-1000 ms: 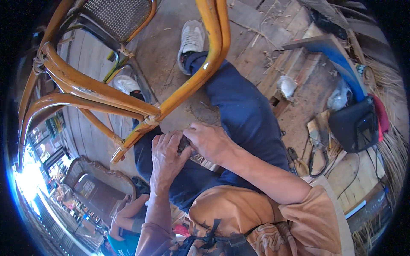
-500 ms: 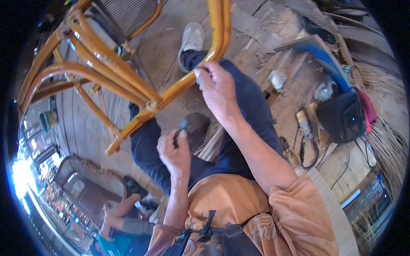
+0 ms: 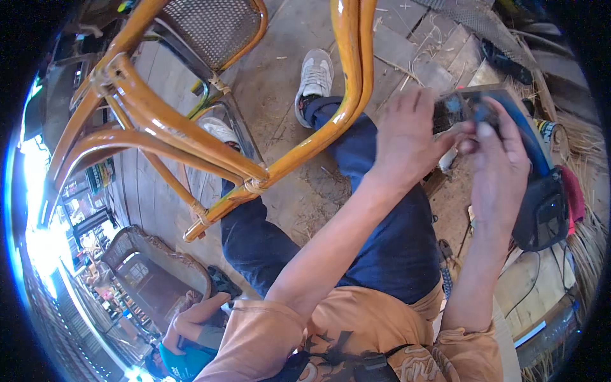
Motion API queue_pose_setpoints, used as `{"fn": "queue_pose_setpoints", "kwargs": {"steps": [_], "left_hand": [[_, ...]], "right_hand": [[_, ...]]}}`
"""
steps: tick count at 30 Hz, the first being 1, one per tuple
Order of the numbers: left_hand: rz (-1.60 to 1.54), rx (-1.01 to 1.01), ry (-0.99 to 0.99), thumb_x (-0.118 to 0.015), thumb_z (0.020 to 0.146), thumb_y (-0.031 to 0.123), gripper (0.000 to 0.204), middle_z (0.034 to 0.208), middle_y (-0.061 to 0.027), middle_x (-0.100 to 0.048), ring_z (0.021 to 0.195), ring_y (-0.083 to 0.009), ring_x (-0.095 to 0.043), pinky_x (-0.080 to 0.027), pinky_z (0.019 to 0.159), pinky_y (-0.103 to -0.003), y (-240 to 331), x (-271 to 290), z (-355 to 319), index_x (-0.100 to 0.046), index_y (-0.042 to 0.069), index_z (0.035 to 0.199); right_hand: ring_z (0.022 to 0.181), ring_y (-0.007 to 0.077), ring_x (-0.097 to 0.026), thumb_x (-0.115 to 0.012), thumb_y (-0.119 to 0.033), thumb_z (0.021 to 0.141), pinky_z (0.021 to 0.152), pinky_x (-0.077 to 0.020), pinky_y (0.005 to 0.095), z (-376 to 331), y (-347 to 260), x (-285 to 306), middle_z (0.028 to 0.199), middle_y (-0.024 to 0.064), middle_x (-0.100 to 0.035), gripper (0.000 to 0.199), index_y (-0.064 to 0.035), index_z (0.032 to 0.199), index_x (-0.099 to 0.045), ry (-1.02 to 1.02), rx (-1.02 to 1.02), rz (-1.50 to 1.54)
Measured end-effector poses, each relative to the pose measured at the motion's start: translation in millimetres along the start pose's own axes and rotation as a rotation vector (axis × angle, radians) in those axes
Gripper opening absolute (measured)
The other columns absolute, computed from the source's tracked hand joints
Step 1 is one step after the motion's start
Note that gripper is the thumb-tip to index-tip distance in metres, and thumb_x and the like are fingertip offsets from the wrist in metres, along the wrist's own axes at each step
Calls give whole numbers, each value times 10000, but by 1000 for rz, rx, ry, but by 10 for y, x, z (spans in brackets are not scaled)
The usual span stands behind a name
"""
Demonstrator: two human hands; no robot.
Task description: Assembling and securing joints of a bamboo chair using a hammer and wire.
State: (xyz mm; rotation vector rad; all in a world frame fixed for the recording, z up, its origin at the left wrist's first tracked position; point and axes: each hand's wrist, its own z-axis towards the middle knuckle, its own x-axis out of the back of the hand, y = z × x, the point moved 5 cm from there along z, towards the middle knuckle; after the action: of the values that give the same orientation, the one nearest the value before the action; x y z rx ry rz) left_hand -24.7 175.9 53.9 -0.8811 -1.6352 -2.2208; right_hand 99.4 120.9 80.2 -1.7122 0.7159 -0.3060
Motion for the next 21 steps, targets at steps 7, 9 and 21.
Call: {"fn": "queue_pose_setpoints", "kwargs": {"steps": [7, 9, 21], "left_hand": [[119, 326, -153, -660, 738, 49, 410, 1187, -172, -531, 1144, -327, -478, -377, 987, -384, -732, 1246, -1141, -588, -14, 1137], [337, 445, -83, -631, 767, 47, 390, 1197, -175, -529, 1149, -326, -477, -373, 992, -388, -991, 1690, -1585, -576, -12, 1148], [628, 701, 32, -454, 950, 293, 426, 1089, -212, -574, 1031, -356, -523, -391, 907, -425, -2158, 2682, -2130, -477, -19, 1239]], "right_hand": [[746, 149, -600, -561, -47, 823, 681, -474, 288, -21, 640, -1578, 855, 88, -617, 248, 5, 1064, -587, -832, 73, -461], [865, 350, -609, -542, -110, 800, 747, -472, 399, 15, 994, -1971, 894, 212, -628, 220, 8, 963, -631, -1055, 68, -551], [957, 322, -617, -528, -111, 793, 790, -477, 413, -486, 1891, -2764, 960, 180, -651, 230, -81, 965, -677, -1473, 10, -1059]]}}
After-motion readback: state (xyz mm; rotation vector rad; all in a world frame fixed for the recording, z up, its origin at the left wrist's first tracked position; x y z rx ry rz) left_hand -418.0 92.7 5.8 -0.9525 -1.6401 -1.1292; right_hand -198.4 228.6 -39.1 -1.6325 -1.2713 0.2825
